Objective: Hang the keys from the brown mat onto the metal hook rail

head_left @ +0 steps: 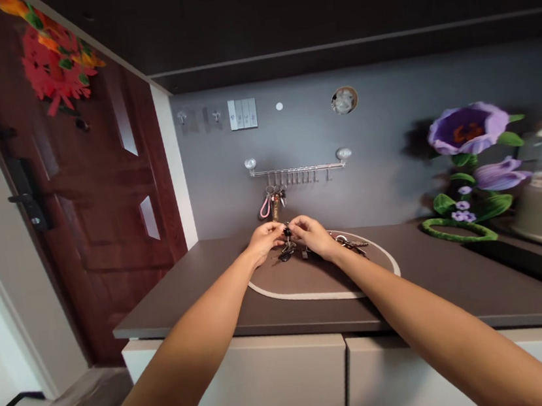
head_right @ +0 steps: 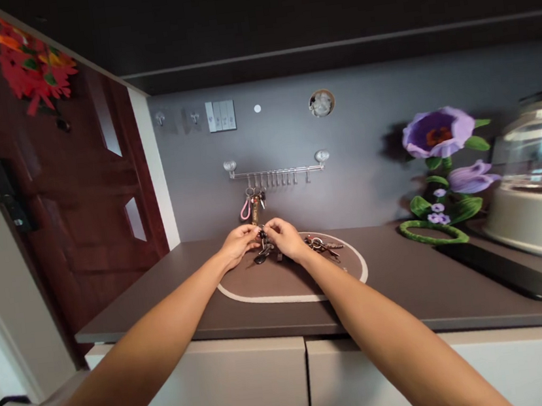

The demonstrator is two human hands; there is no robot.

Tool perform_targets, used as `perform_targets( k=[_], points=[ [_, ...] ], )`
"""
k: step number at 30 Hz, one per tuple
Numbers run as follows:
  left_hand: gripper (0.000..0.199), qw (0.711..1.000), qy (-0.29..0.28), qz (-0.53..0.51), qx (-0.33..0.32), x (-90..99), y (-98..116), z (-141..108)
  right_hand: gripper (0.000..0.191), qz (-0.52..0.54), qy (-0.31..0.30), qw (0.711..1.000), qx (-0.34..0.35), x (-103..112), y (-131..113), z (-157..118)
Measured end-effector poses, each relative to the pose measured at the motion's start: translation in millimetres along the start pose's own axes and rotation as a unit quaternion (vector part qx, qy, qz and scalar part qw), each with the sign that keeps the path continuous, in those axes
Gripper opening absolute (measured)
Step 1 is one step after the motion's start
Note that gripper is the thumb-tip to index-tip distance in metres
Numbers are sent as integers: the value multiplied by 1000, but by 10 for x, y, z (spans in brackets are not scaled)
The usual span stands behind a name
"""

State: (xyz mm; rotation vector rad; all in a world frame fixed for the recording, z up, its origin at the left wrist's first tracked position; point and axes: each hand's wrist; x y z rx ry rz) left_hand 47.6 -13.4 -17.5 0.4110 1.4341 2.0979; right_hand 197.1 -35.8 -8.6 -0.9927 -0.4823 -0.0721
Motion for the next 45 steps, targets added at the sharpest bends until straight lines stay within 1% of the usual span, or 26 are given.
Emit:
perform_targets(
  k=[3, 6, 9, 12, 15, 19, 23, 25, 30, 35, 39, 45],
  points=[
    [27, 1000, -1, 8, 6, -3, -8, 3, 25, 9, 10, 1000, 3, -2, -13, 2],
    [26, 999, 16, 31, 13, -2, -14, 5, 24, -12, 37, 999, 23, 26, 3, 22],
    [24, 996, 37, 74, 19, -3, -20, 3, 23, -16, 68, 997, 29, 67, 2, 60],
    [19, 990, 40, 135, 24, -10, -30, -1, 22, 23, 103, 994, 22, 104, -46, 126],
    [16, 981, 43, 184, 30, -17, -47, 3, 20, 77, 130, 989, 4, 142, -130, 231],
    [15, 968, 49, 246, 18, -8, -82, 22, 14, 96, 161, 982, -12, 221, -257, 413],
    [17, 942, 22, 335, -8, 12, -114, 24, 8, 96, 197, 976, -20, 304, -365, 587],
    [18, 932, 14, 361, -16, 17, -121, 17, 6, 93, 211, 973, -27, 335, -397, 666],
    [20, 928, 9, 373, -18, 18, -124, 3, 10, 113, 238, 963, -54, 388, -409, 844],
    [20, 927, 4, 374, -18, 15, -118, 2, 10, 144, 238, 958, -69, 411, -381, 969],
    [20, 926, 4, 377, -19, 18, -115, 11, 8, 149, 252, 952, -89, 408, -361, 1024],
    [19, 924, 8, 382, -17, 30, -129, 24, 7, 160, 260, 947, -101, 380, -351, 1037]
  ],
)
Point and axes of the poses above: each hand's wrist, its own z-axis towards the middle knuckle, its own x-axis out of the back of the hand, y = z × x, and after that the axes turned 14 degrees about -y, right-handed
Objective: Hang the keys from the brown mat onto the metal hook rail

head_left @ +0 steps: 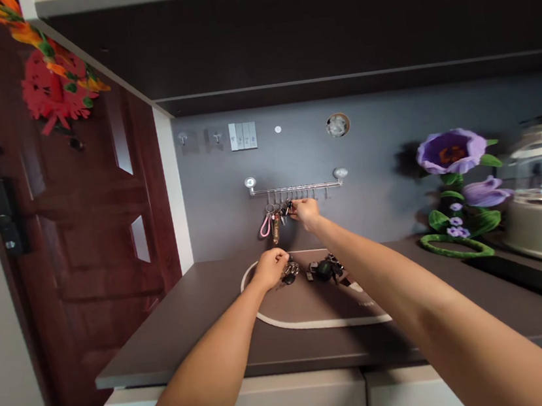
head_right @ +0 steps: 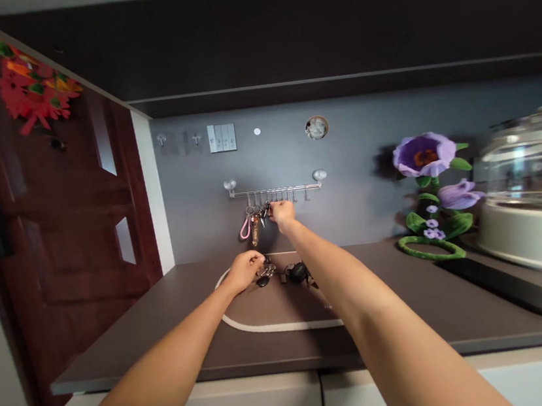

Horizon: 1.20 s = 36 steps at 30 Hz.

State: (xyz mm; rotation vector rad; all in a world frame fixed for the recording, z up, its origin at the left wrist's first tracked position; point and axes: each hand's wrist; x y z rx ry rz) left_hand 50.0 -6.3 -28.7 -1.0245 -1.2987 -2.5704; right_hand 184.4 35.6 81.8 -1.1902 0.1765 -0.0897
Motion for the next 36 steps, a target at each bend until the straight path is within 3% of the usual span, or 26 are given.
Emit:
perform_targets(
  k=[19, 36],
  points=[
    [14, 998, 32, -43, 45, 14, -110, 40, 16, -19, -41, 999, -3, 89, 167, -24],
    [12, 996, 6, -74, 49, 56, -49, -39, 6, -61, -87, 994, -28, 191, 80, -459]
  ],
)
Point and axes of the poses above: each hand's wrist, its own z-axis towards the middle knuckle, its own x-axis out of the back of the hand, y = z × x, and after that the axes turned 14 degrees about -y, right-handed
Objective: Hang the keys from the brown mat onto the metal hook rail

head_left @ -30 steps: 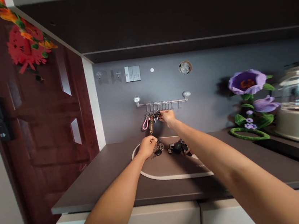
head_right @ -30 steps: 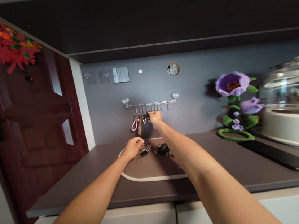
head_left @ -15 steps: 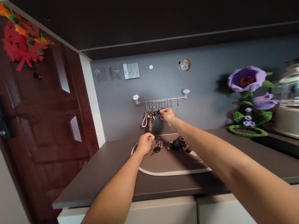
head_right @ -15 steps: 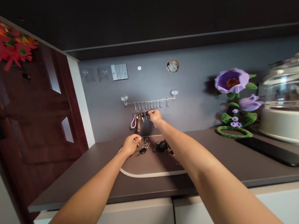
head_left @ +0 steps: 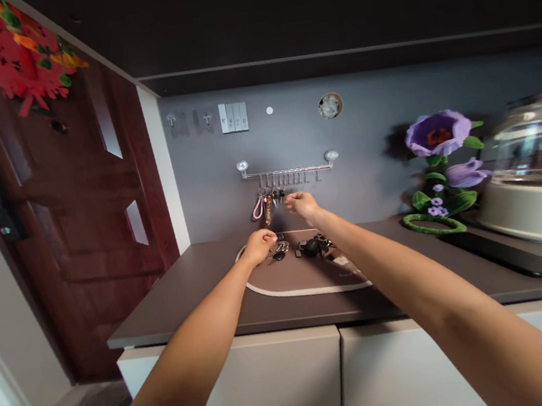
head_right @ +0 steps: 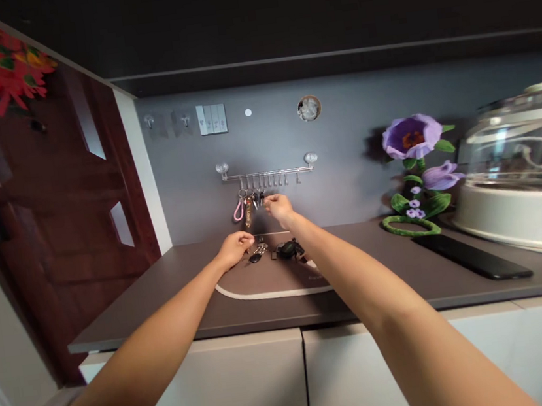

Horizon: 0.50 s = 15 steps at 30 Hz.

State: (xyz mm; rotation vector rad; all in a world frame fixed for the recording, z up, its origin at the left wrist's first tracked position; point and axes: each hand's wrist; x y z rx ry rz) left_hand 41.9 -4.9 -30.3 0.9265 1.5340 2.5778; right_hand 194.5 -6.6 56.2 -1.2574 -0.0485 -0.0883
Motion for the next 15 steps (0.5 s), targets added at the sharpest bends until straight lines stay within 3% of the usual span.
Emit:
perform_targets(
  k=[8, 15],
  points=[
    [16, 999, -37, -19, 7, 21, 60, -68, 8, -154, -55, 985, 59, 45, 370, -321],
    [17, 994, -100, -31, 1, 45, 60, -103, 9, -344, -86, 930, 94, 124, 501, -596]
  ],
)
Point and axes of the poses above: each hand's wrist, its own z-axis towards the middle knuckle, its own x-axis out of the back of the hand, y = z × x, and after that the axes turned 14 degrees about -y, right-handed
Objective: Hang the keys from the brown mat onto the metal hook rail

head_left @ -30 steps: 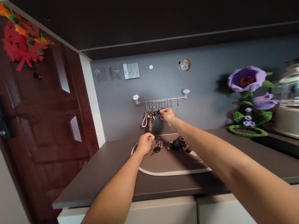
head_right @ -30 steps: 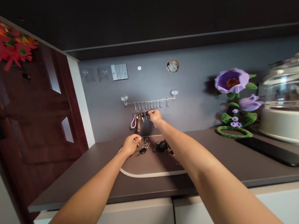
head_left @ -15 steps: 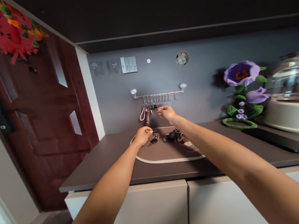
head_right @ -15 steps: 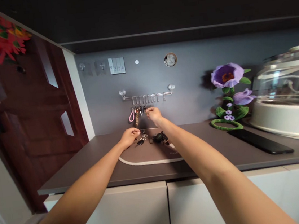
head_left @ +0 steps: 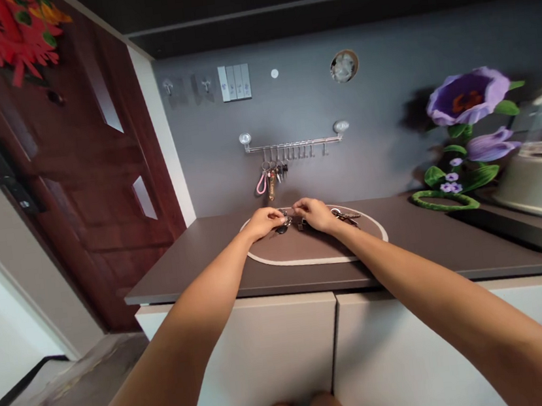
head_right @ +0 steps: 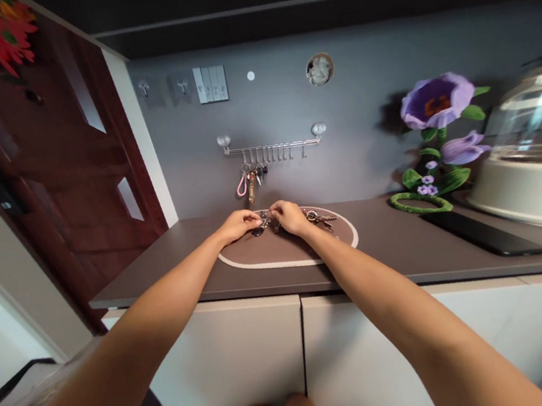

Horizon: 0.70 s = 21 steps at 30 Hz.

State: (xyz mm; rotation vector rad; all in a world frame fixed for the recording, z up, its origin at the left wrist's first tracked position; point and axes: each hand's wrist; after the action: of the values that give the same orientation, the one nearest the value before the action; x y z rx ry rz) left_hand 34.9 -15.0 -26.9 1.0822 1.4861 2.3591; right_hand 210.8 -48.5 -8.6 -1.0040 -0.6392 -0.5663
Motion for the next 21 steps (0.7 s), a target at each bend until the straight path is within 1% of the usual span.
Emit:
perform_targets(
  k=[2, 4, 9, 14, 18, 21],
  points=[
    [19, 1000, -8, 9, 0, 7, -10, 0, 12, -46, -17, 999, 14, -1, -3, -28],
    [19, 1000, -3, 25, 0, 13, -19, 5, 16, -82, -35, 996, 23, -4, -9, -31],
    [15, 996, 34, 79, 15, 10, -38, 34, 22, -141, -47, 989, -12, -17, -26, -11],
    [17, 992, 45, 107, 49, 8, -84, 75, 24, -151, -50, 987, -18, -35, -29, 11],
    [18, 989, 20, 136, 51, 28, -132, 108, 23, -151, -46, 987, -29, -50, -33, 24],
    [15, 986, 15, 157, 59, 47, -148, 122, 23, -152, -45, 987, -37, -52, -43, 23]
  ],
)
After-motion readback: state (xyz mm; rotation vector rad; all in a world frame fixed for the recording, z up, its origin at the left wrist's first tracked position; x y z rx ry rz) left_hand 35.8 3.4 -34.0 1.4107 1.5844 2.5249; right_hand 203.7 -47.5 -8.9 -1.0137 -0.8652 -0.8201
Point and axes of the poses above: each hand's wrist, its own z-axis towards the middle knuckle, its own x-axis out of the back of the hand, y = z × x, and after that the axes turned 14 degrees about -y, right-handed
